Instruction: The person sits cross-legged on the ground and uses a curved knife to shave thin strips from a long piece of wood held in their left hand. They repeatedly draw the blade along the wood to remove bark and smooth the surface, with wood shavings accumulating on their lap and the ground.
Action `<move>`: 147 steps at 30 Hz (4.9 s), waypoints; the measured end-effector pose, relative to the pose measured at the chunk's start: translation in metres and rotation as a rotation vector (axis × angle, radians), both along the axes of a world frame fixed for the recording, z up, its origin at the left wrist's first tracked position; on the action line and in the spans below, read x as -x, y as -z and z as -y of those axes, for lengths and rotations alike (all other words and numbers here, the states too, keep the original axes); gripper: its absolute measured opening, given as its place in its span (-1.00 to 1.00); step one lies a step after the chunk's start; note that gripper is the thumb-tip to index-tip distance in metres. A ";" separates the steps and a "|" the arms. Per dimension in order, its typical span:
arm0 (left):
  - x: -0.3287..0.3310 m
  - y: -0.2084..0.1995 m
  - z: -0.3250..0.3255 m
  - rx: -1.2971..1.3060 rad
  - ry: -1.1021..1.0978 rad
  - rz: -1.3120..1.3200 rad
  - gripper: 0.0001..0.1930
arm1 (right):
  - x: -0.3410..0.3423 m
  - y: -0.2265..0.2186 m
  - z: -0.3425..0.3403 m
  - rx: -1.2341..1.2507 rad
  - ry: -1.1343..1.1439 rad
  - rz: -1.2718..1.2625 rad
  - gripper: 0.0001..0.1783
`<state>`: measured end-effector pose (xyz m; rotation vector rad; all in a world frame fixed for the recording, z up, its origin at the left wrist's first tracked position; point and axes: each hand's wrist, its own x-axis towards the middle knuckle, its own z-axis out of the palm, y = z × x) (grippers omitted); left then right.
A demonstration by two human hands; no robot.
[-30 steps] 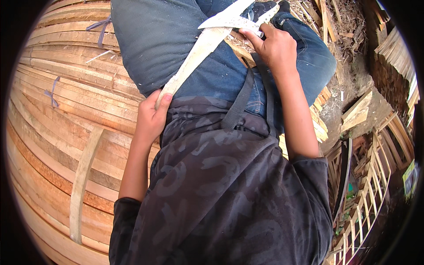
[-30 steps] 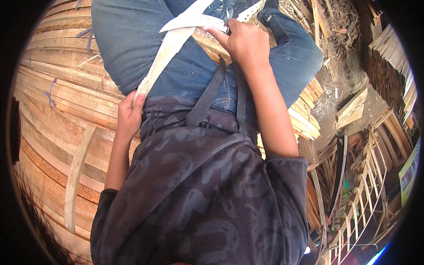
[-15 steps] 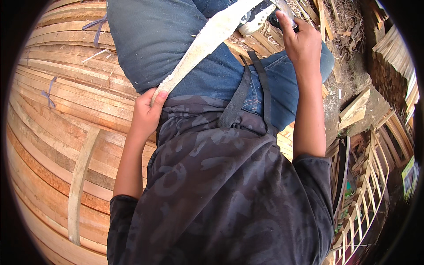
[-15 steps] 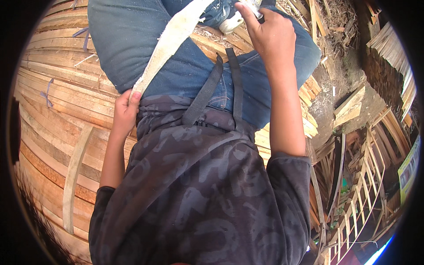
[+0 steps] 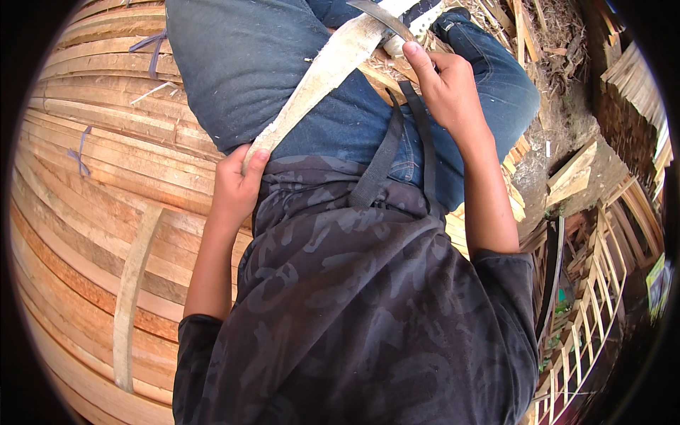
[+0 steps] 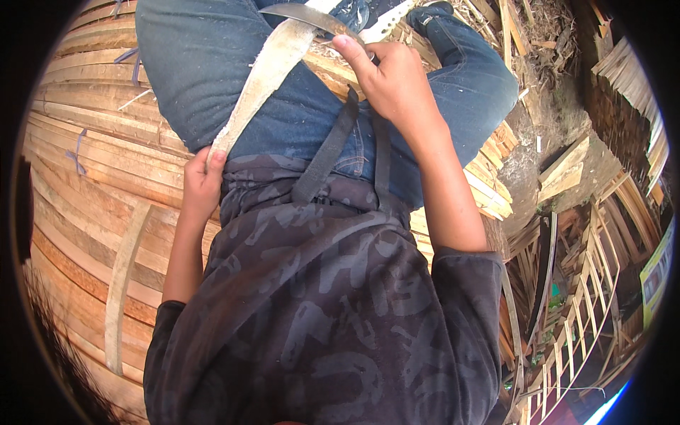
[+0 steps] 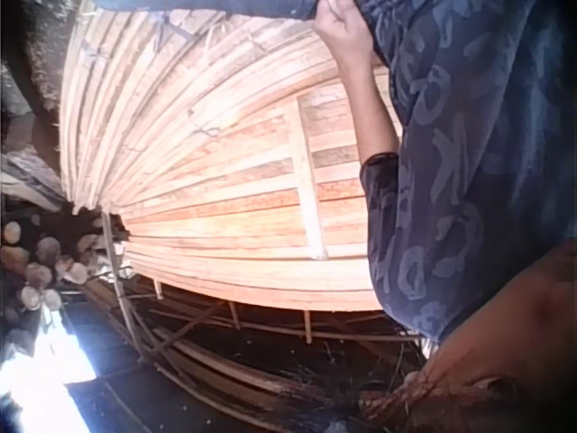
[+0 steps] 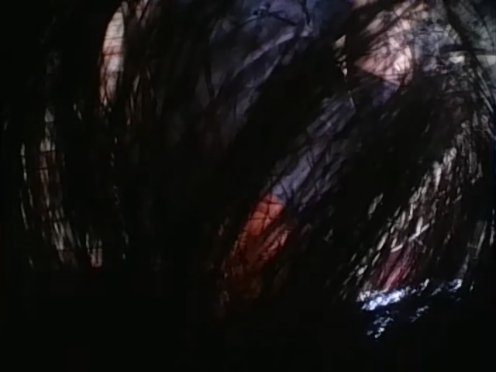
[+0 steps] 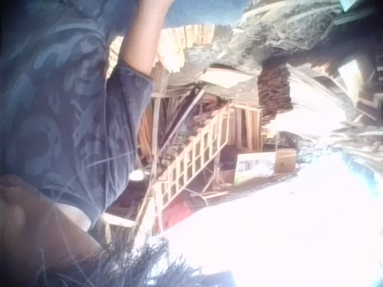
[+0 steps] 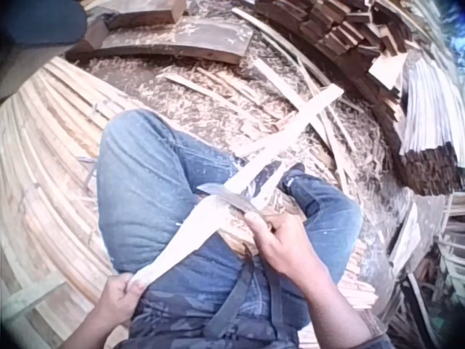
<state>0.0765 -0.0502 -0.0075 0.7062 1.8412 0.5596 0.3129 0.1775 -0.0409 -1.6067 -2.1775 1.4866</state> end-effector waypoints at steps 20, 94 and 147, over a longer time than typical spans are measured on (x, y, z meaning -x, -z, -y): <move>-0.022 0.002 -0.002 -0.130 0.104 -0.391 -0.66 | -0.070 0.081 -0.133 -0.433 0.347 0.433 -0.19; -0.025 -0.003 -0.008 -0.105 0.214 -0.462 -0.68 | 0.003 -0.010 -0.026 -0.409 -0.169 0.484 -0.26; -0.030 -0.021 -0.002 0.040 0.229 -0.466 -0.71 | 0.012 0.030 -0.064 -0.572 -0.101 0.423 -0.70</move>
